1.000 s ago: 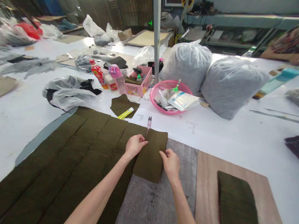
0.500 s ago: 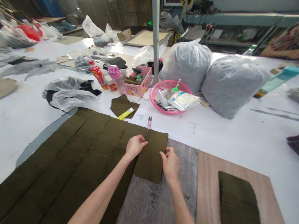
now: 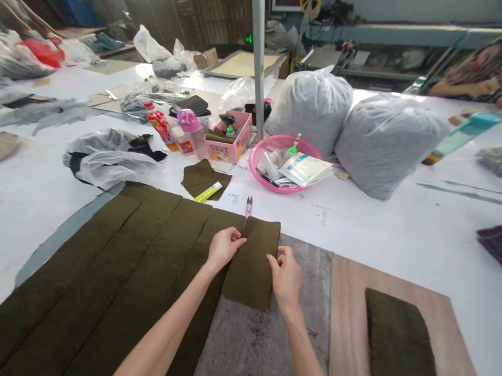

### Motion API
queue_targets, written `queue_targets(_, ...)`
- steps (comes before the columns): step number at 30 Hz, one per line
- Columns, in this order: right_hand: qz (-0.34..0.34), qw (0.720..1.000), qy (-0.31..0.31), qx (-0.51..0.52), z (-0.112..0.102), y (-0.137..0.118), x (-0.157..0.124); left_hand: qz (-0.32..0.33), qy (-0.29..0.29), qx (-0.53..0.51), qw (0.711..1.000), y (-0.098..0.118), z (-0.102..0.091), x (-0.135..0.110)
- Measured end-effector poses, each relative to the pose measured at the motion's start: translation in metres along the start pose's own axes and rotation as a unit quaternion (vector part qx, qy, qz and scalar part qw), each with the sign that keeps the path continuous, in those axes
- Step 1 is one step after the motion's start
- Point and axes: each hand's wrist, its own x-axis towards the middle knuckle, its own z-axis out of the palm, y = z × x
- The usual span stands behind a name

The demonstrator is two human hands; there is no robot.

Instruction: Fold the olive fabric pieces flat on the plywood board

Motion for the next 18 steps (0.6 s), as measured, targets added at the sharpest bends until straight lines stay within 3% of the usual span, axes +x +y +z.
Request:
queue_targets(12, 0.021, 0.992, -0.05, -0.116, -0.0022, -0.0074, -0.0002, 0.009, 0.009, 0.074, 0.997, 0.0079, 0.0003, -0.0049)
queue_targets(18, 0.022, 0.991, -0.051, -0.125, -0.0022, -0.0084, 0.0, -0.004, 0.0, 0.059, 0.998, 0.0059, 0.0009, -0.0021)
